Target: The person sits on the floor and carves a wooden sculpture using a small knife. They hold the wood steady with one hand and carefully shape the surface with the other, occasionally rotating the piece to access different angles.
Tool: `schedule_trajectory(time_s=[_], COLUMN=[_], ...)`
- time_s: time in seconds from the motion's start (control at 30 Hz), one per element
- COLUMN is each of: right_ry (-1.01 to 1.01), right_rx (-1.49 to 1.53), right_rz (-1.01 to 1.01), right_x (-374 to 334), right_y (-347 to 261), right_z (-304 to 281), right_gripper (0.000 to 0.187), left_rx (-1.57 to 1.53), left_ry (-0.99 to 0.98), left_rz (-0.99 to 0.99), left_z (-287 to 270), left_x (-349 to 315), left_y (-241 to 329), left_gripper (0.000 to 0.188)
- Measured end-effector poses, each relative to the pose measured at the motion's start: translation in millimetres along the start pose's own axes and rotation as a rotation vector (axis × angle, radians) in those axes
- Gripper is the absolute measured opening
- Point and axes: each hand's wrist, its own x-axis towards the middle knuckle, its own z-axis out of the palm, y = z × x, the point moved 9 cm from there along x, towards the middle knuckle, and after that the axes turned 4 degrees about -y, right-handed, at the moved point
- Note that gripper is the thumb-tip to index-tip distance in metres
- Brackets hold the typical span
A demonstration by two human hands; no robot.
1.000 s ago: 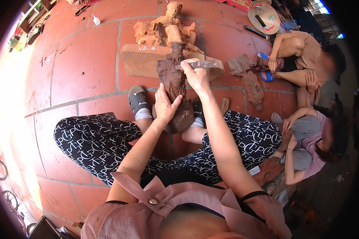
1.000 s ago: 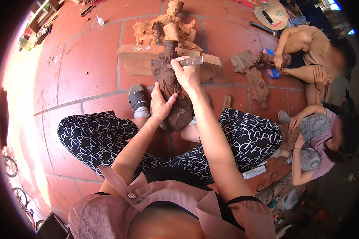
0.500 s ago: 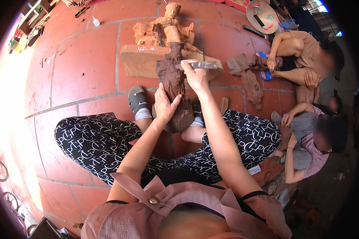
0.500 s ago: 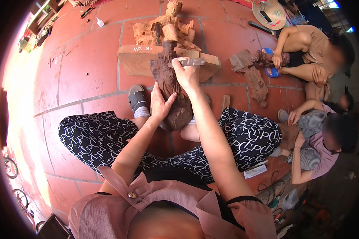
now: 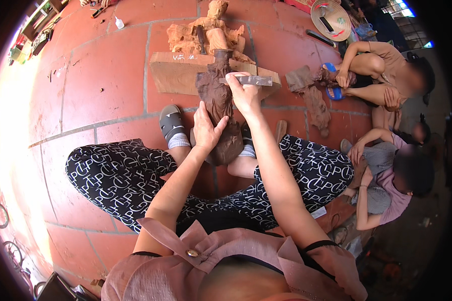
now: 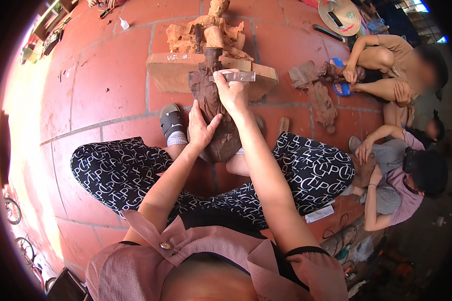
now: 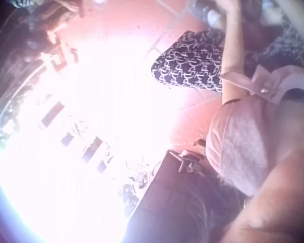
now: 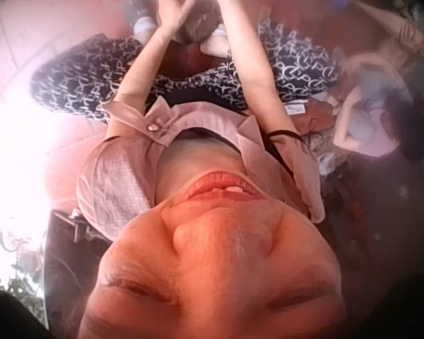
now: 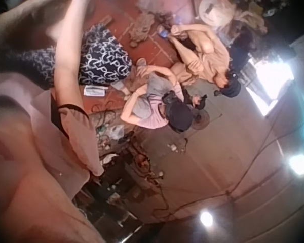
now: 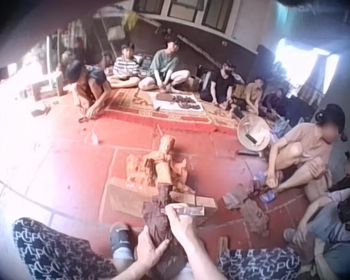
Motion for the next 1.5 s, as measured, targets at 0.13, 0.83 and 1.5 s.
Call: schedule_trajectory(time_s=[0.13, 0.83, 1.5], right_ry=[-0.015, 0.046, 0.011], right_rx=[0.079, 0.031, 0.092], right_rz=[0.139, 0.013, 0.15], right_x=[-1.8, -5.0, -7.2], right_y=[21.6, 20.2, 29.2], right_z=[0.0, 0.3, 5.2], right_gripper=[0.016, 0.019, 0.016], left_rx=[0.006, -0.001, -0.01], left_ry=[0.015, -0.002, -0.02], left_rz=[0.006, -0.006, -0.024], left_z=[0.6, 0.6, 0.3], left_x=[-1.4, -1.2, -0.1], left_y=[-1.1, 0.5, -3.0], left_gripper=[0.089, 0.089, 0.091])
